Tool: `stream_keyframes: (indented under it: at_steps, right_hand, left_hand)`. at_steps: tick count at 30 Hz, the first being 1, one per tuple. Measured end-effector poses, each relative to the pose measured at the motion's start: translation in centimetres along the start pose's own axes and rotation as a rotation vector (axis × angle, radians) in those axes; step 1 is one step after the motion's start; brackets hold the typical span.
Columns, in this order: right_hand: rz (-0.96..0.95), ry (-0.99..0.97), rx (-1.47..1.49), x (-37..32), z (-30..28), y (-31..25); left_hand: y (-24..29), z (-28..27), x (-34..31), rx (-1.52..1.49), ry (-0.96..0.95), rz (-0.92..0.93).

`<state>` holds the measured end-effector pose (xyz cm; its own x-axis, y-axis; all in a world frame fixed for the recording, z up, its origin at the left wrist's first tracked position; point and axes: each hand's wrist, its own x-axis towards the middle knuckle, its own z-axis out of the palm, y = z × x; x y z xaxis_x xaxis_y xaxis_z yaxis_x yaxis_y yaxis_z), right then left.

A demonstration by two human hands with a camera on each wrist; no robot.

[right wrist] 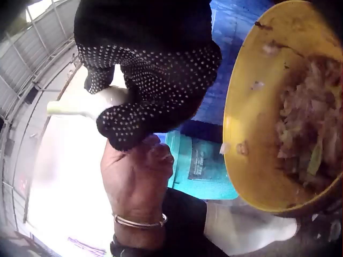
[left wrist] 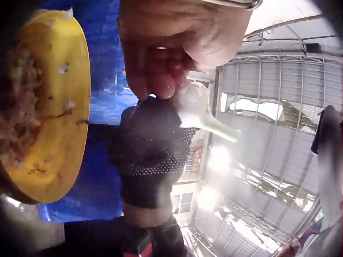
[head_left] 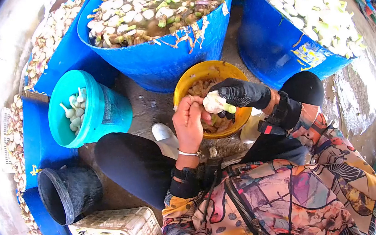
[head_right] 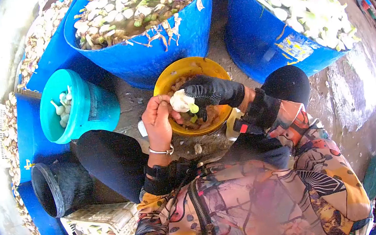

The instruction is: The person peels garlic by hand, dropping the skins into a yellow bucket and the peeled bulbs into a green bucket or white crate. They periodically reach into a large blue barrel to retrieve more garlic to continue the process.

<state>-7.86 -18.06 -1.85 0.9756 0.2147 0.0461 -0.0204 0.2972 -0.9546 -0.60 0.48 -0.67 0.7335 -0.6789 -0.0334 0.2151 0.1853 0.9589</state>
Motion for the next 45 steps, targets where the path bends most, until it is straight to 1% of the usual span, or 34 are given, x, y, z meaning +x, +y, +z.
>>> stream_keyframes:
  at_steps: [3, 4, 6, 9, 10, 13, 14, 16, 19, 21, 23, 25, 26, 28, 29, 30, 32, 34, 35, 37, 38, 40, 43, 45]
  right_hand:
    - [0.218, -0.013, 0.113, -0.3, -0.7, -0.3]
    - [0.194, 0.093, 0.32, -0.3, -0.2, 0.7]
    - [0.011, 0.054, 0.036, -0.4, -0.5, 0.6]
    - [-0.093, 0.058, -0.072, -0.5, -0.5, 0.7]
    - [-0.09, 0.088, -0.088, -0.6, -0.5, 0.7]
    - [0.006, 0.16, -0.146, -0.7, -1.3, 2.4]
    - [0.014, 0.174, -0.229, -0.8, -1.0, 2.6]
    - [0.039, 0.185, -0.243, -0.8, -1.0, 2.8]
    - [0.09, 0.177, -0.031, -0.6, -0.9, 2.4]
    - [0.02, 0.116, -0.026, -0.3, -0.2, 1.0]
    - [-0.122, 0.068, -0.211, 0.2, 0.0, 0.7]
    - [-0.333, 0.025, -0.587, 0.8, -0.1, 0.7]
    - [-0.257, -0.005, -0.597, 1.0, -0.2, 0.5]
    - [-0.104, -0.064, -0.614, 1.2, -0.2, 0.1]
    - [-0.161, -0.09, -0.673, 1.2, -0.2, 0.2]
    - [-0.22, -0.118, -0.732, 1.3, -0.1, 0.2]
    - [-0.243, -0.105, -0.646, 1.3, 0.2, -0.1]
    - [-0.171, -0.013, -0.352, 0.7, 0.9, -0.5]
    - [-0.171, 0.016, -0.377, 0.7, 1.0, -0.5]
    - [-0.172, 0.073, -0.427, 1.2, 1.1, -0.4]
    - [-0.285, -0.05, -0.808, 2.3, 0.4, -0.1]
    - [-0.175, 0.004, -0.629, 1.8, -1.0, 2.6]
    - [-0.06, 0.107, -0.258, 1.1, -0.4, 2.3]
    - [-0.033, 0.109, -0.18, 0.8, 0.2, 0.9]
  left_hand:
    - [-0.1, 0.0, 0.1, -0.14, -0.018, -0.047]
    - [-0.2, 0.1, 0.0, -0.11, -0.014, -0.011]
    - [-0.3, 0.6, 0.1, -0.053, 0.0, 0.067]
    - [0.5, 1.9, -0.5, 0.078, -0.074, 0.203]
    - [0.3, 1.9, -0.6, 0.24, -0.089, 0.252]
    - [1.7, 1.9, -0.4, 0.791, -0.077, 0.385]
    - [1.5, 1.9, -0.3, 0.752, -0.059, 0.431]
    - [1.2, 1.7, -0.2, 0.676, -0.063, 0.409]
    - [1.2, 1.2, -0.4, 0.535, -0.048, 0.323]
    - [1.1, 0.9, -0.5, 0.452, -0.054, 0.258]
    - [0.7, 0.5, -0.5, 0.392, -0.087, 0.2]
    - [0.5, 0.3, -0.6, 0.246, -0.101, 0.135]
    - [0.4, 0.2, -0.7, 0.173, -0.109, 0.104]
    - [0.3, -0.2, -0.7, 0.151, -0.137, 0.063]
    - [0.3, -0.4, -0.7, 0.141, -0.15, 0.044]
    - [0.0, -0.8, -0.6, 0.056, -0.142, 0.005]
    - [-0.2, -1.1, -0.3, -0.114, -0.123, -0.069]
    - [0.5, -0.5, -0.5, -0.18, -0.07, -0.039]
    - [0.9, -0.1, -0.5, -0.212, -0.046, -0.026]
    - [0.9, 0.5, -0.5, -0.179, -0.014, -0.046]
    - [0.8, 0.6, -0.5, -0.162, 0.005, -0.056]
    - [0.6, 0.1, -0.5, -0.101, -0.011, -0.069]
    - [0.1, -0.5, -0.4, -0.067, -0.068, -0.053]
    - [0.1, -0.9, -0.4, -0.04, -0.095, -0.055]
